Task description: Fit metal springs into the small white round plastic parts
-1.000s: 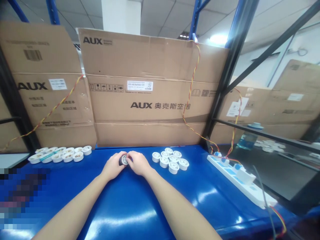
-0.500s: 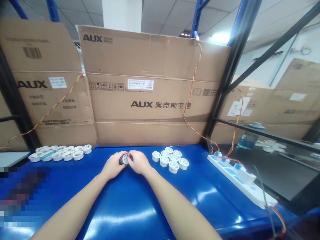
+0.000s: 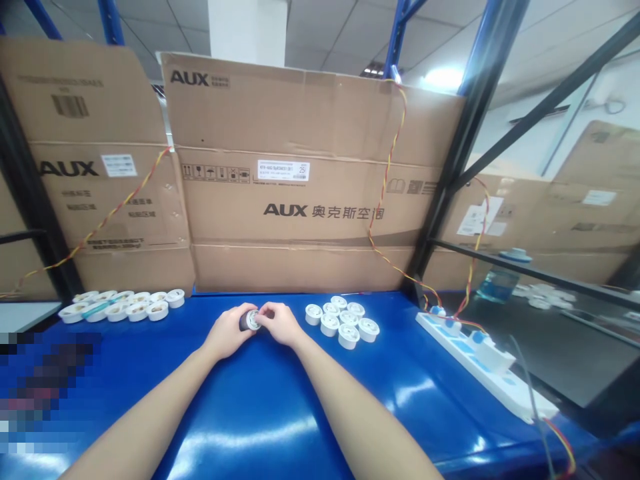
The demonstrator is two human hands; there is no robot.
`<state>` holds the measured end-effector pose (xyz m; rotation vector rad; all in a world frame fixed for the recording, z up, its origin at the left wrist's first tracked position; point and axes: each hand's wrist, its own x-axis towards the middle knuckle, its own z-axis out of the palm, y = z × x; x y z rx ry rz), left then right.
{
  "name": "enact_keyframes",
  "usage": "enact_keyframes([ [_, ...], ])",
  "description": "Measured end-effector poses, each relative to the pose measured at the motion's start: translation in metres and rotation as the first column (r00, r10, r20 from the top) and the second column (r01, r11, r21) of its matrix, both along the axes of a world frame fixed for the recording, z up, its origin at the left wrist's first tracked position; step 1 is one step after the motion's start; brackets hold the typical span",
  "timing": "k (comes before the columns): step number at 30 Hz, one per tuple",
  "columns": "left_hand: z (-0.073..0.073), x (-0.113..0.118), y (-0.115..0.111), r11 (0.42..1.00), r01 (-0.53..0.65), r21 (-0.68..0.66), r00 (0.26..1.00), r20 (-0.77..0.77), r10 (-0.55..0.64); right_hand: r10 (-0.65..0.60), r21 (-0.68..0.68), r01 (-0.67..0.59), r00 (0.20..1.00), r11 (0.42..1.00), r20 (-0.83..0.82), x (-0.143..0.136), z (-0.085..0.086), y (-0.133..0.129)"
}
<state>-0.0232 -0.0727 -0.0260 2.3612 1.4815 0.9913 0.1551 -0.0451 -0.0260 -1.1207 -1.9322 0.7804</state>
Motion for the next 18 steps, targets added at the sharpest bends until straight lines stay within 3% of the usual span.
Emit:
enact_keyframes([
  [10, 0.0025, 0.0007, -0.0017, 1.0, -0.009, -0.013, 1.0, -0.023, 0.009, -0.009, 0.036, 0.008, 1.0, 0.999, 0.029, 0.0015, -0.0016, 0.0015],
  [18, 0.0072, 0.0025, -0.0056, 0.999, 0.029, -0.015, 0.999, -0.03, -0.029, 0.12, -0.165, -0.141, 0.984, 0.976, -0.13, 0.0063, -0.005, 0.0068],
])
